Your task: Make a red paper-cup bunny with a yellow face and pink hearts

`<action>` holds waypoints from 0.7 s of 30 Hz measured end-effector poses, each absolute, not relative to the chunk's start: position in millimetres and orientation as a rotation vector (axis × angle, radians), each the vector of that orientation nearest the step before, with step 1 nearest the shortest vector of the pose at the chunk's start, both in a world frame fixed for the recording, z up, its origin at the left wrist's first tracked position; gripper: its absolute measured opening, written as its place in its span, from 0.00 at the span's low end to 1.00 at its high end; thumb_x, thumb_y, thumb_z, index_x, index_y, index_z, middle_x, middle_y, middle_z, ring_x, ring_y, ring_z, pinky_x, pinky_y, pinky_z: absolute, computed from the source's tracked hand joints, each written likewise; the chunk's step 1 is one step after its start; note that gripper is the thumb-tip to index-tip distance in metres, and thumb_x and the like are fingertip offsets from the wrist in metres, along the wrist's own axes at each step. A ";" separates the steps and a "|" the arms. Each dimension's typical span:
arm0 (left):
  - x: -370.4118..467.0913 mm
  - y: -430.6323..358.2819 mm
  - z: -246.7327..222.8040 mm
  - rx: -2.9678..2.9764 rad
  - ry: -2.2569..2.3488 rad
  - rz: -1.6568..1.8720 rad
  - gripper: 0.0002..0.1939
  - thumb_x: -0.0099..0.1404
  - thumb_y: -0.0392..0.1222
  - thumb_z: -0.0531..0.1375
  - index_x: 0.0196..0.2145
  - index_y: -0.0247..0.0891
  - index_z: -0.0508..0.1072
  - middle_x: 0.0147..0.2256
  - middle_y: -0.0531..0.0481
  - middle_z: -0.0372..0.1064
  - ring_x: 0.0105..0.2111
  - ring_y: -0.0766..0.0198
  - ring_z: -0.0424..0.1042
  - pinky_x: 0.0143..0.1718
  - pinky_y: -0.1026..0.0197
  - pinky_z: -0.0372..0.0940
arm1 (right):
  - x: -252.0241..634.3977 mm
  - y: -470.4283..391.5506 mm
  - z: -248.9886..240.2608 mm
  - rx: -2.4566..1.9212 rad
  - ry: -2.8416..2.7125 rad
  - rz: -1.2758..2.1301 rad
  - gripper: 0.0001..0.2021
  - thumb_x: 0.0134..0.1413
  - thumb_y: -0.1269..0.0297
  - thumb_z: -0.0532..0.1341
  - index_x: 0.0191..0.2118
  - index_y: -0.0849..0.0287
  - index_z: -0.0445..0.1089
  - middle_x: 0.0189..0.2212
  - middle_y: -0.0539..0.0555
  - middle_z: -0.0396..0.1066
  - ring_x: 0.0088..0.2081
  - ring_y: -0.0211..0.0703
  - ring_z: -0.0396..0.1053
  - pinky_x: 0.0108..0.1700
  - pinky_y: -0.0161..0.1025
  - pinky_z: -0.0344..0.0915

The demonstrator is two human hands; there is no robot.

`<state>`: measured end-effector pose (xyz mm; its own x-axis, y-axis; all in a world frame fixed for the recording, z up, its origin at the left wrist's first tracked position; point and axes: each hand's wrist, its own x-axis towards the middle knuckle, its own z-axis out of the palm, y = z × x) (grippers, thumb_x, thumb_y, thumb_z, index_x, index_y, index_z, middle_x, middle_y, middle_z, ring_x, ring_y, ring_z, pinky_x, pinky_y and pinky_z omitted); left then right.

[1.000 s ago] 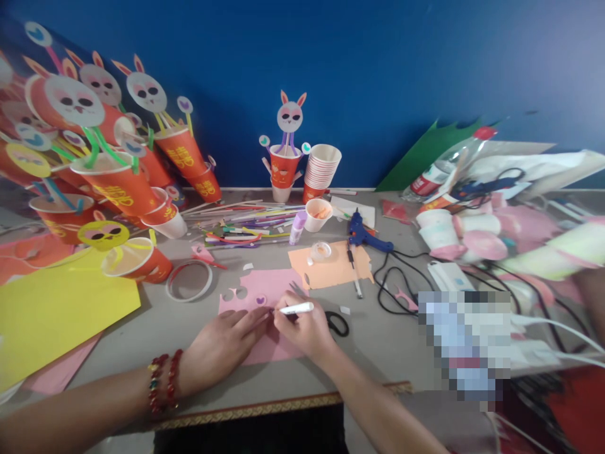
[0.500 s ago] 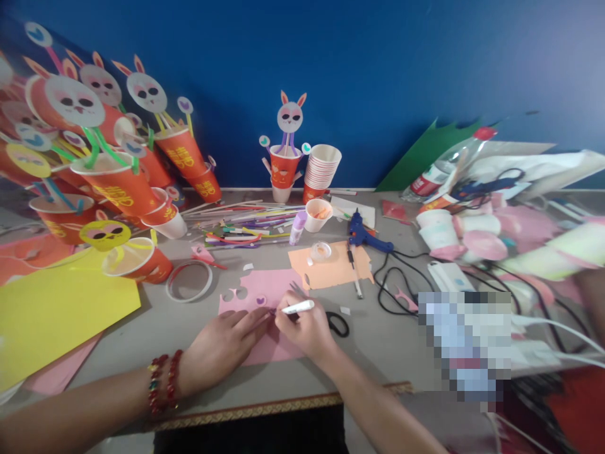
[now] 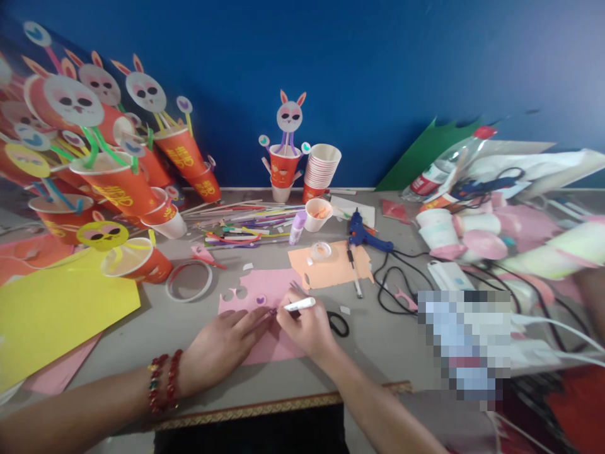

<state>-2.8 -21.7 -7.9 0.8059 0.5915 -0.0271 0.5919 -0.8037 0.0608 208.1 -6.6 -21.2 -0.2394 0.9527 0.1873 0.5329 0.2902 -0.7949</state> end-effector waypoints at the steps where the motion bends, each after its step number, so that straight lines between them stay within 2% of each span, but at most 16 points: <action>1: -2.8 -21.6 -7.8 2.919 0.958 -0.012 0.22 0.69 0.32 0.52 0.60 0.33 0.61 0.59 0.40 0.63 0.44 0.56 0.72 0.39 0.54 0.71 | 208.0 -6.5 -21.1 -1.332 -1.881 0.792 0.10 0.57 0.70 0.55 0.25 0.56 0.60 0.20 0.45 0.60 0.22 0.36 0.60 0.26 0.33 0.57; 21: -2.2 -21.0 -6.4 2.916 0.961 -0.033 0.22 0.70 0.32 0.50 0.60 0.33 0.62 0.59 0.40 0.63 0.43 0.56 0.72 0.38 0.54 0.71 | 208.7 -6.0 -19.8 -1.324 -1.856 0.800 0.10 0.57 0.71 0.56 0.25 0.56 0.62 0.21 0.46 0.63 0.24 0.37 0.62 0.27 0.33 0.58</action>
